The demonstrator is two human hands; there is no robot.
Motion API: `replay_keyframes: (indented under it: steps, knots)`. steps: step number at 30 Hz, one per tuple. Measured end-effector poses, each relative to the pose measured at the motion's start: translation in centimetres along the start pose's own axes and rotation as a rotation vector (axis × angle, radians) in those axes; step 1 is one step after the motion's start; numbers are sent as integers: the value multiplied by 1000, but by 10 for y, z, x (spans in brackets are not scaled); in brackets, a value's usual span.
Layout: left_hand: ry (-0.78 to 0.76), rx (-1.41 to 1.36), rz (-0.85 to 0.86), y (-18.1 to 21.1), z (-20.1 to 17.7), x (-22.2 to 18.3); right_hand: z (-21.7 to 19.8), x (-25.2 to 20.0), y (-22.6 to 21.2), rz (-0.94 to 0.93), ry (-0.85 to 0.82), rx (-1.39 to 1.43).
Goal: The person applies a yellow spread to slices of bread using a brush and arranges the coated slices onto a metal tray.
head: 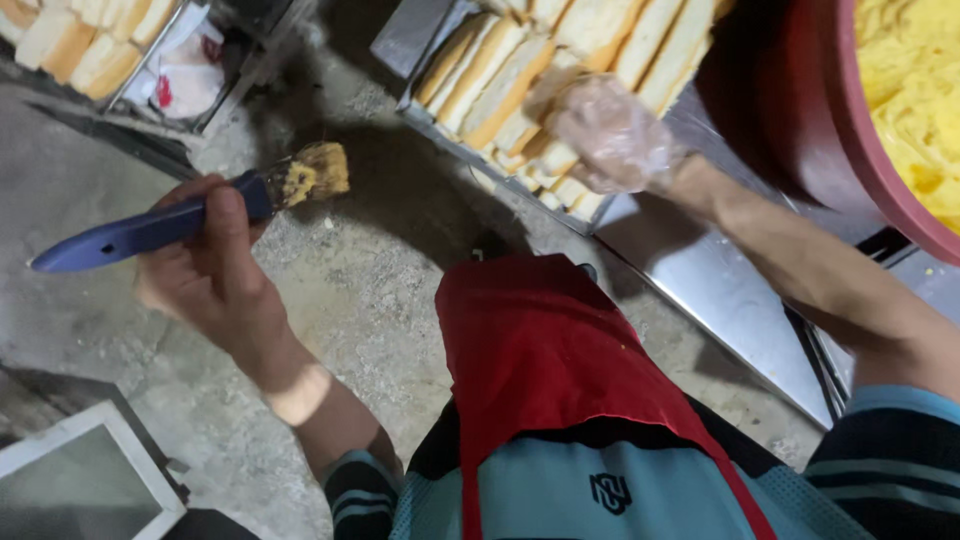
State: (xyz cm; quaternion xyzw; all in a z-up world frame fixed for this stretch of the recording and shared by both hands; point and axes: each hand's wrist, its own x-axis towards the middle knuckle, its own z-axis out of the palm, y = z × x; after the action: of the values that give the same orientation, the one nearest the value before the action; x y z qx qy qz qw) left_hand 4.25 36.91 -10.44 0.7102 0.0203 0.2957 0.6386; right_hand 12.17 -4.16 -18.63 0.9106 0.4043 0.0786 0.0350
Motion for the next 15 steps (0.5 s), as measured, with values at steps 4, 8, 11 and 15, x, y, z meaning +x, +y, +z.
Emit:
replay_keyframes:
  steps: [4, 8, 11, 15]
  knots:
    - [14, -37, 5, -2, -6, 6, -22, 6, 25, 250, -141, 363]
    - [21, -15, -24, 0, -6, 10, -49, 18, 41, 77, 243, 225]
    - [0, -38, -58, -3, -6, 8, -56, 34, 51, 352, 129, 606]
    - [-13, 16, -30, -15, -2, 14, -80, 55, 48, 427, 19, 941]
